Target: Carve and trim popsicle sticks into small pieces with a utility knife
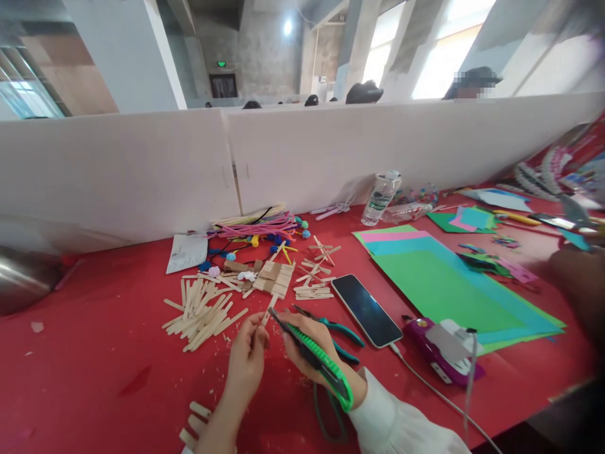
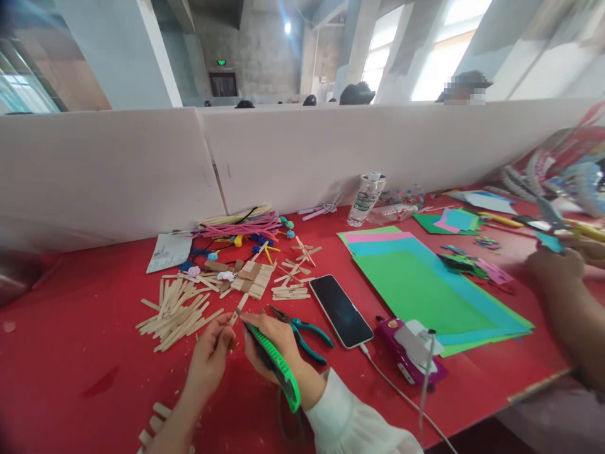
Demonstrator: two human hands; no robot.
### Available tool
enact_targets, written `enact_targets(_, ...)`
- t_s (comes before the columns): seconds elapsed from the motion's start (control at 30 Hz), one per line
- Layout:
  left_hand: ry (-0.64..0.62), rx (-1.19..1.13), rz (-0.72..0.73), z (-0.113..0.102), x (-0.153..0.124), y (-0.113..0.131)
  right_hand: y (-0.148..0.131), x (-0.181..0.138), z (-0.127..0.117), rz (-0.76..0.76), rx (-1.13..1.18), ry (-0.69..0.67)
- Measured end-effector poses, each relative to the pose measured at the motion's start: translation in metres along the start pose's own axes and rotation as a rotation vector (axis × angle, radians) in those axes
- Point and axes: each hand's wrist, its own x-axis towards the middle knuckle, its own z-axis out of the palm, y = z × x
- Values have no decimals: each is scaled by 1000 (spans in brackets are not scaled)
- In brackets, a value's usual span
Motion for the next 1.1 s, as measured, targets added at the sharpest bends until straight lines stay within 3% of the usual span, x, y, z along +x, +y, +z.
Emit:
enact_targets(0.13, 1, -1, -16, 1, -3, 3, -4, 0, -5, -49, -24, -44)
enact_targets(0.43, 11, 22, -25, 0, -8, 9, -12, -1, -11, -18, -76, 22)
enact_targets(0.63, 20, -3, -42, 2, -10, 13, -8, -5, -11, -15, -75, -41)
enact_targets(0.87, 25, -180, -148, 0, -11, 16, -20, -1, -15, -189, -243, -184)
enact_targets(0.93, 30, -174, -128, 0, -13, 14, -25, -1, -12, -88, -160, -102)
enact_targets(1.0, 47, -110, -87, 1, -15, 11, -27, -3, -7, 155, 15, 22)
enact_targets(1.1, 88, -31, -46, 4, -17, 11, -26, -6, -2, 505, 352, 102)
